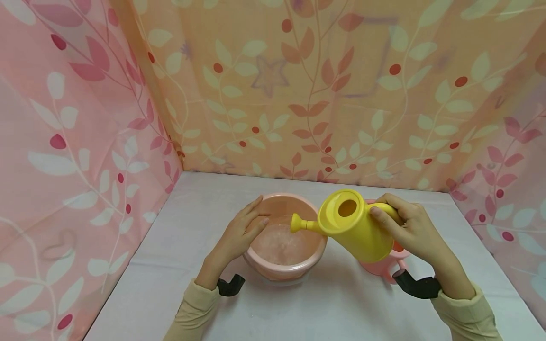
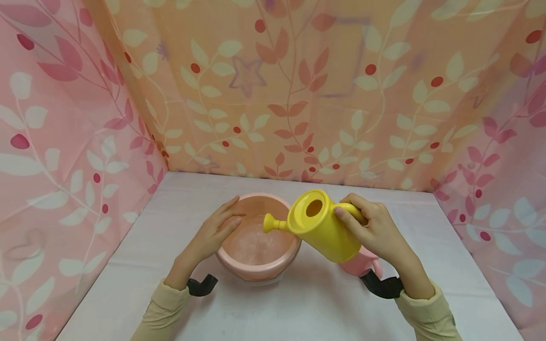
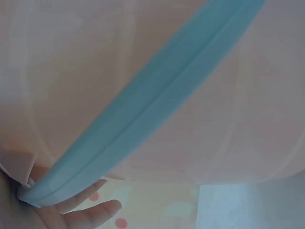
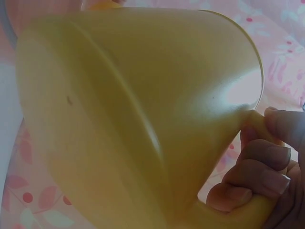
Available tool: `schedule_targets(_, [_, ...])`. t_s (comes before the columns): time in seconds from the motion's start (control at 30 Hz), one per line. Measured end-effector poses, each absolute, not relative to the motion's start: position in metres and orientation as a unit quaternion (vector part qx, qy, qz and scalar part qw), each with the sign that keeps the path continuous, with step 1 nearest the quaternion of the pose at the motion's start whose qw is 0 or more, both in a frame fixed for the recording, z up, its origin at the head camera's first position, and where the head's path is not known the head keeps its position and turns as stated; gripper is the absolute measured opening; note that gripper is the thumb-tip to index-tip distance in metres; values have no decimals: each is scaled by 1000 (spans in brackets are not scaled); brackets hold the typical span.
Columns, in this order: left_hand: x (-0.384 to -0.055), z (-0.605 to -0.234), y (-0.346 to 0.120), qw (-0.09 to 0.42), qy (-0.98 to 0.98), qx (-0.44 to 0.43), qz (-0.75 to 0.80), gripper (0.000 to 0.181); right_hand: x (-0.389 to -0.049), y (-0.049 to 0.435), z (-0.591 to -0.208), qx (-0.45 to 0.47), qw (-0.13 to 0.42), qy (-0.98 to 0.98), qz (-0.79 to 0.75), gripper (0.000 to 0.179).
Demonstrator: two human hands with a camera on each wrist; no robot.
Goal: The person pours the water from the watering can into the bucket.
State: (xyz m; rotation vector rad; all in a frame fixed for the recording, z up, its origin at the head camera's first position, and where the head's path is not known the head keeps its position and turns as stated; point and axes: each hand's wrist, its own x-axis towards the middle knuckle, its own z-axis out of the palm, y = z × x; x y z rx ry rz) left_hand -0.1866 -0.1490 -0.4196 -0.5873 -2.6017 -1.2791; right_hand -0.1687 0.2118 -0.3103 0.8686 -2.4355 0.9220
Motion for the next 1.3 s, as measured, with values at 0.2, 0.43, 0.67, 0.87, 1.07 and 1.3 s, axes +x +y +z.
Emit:
schedule_targets(0.2, [-186, -418, -149, 92, -875, -199, -431, 36, -169, 212, -311, 314, 196, -868, 332, 25])
schedule_targets(0.43, [-186, -419, -149, 95, -875, -205, -428, 36, -167, 212, -311, 314, 194, -868, 332, 24])
schedule_targets(0.67, [-186, -418, -149, 93, -876, -204, -428, 33, -166, 212, -312, 319, 192, -868, 330, 25])
schedule_targets(0.87, [-187, -419, -149, 92, -876, -202, -428, 36, -165, 212, -312, 323, 195, -865, 330, 26])
schedule_targets(1.07, [-187, -418, -149, 93, -875, -201, -430, 37, -165, 212, -314, 328, 197, -862, 332, 26])
schedule_targets(1.3, [-187, -419, -149, 93, -875, -202, -430, 38, -163, 213, -314, 325, 198, -863, 333, 19])
